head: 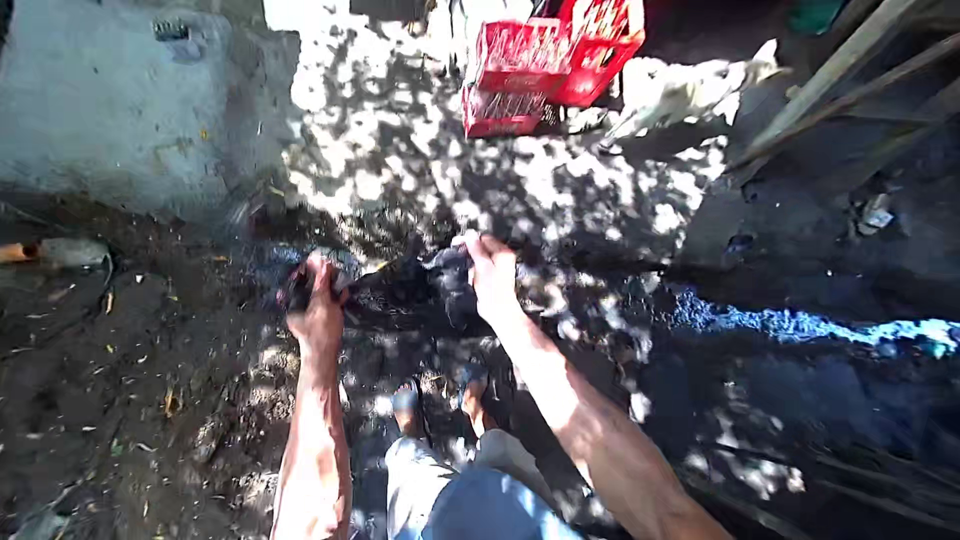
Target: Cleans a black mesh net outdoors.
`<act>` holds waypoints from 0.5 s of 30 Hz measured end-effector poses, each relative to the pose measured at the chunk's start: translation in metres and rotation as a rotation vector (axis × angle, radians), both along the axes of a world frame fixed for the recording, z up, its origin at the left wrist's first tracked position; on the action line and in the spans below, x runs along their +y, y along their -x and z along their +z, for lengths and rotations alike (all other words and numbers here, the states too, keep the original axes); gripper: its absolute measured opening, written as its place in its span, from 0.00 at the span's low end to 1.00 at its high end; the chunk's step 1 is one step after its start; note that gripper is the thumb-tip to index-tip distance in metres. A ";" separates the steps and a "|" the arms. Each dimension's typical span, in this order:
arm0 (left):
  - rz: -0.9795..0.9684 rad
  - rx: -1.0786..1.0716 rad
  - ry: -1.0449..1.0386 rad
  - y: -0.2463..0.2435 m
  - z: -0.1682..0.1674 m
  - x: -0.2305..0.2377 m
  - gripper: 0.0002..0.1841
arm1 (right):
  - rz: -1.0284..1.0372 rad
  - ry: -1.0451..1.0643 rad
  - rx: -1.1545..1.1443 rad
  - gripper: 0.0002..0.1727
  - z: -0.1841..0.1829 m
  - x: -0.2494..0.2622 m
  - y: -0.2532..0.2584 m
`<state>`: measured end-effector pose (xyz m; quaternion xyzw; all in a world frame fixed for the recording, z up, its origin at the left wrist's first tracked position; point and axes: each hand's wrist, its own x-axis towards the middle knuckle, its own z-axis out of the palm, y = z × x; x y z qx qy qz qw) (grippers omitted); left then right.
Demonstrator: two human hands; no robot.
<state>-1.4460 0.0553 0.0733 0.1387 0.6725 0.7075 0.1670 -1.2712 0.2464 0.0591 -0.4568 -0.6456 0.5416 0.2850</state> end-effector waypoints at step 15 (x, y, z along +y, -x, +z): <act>-0.105 0.126 0.485 0.030 -0.065 0.030 0.26 | -0.026 -0.083 0.051 0.17 0.018 0.031 0.009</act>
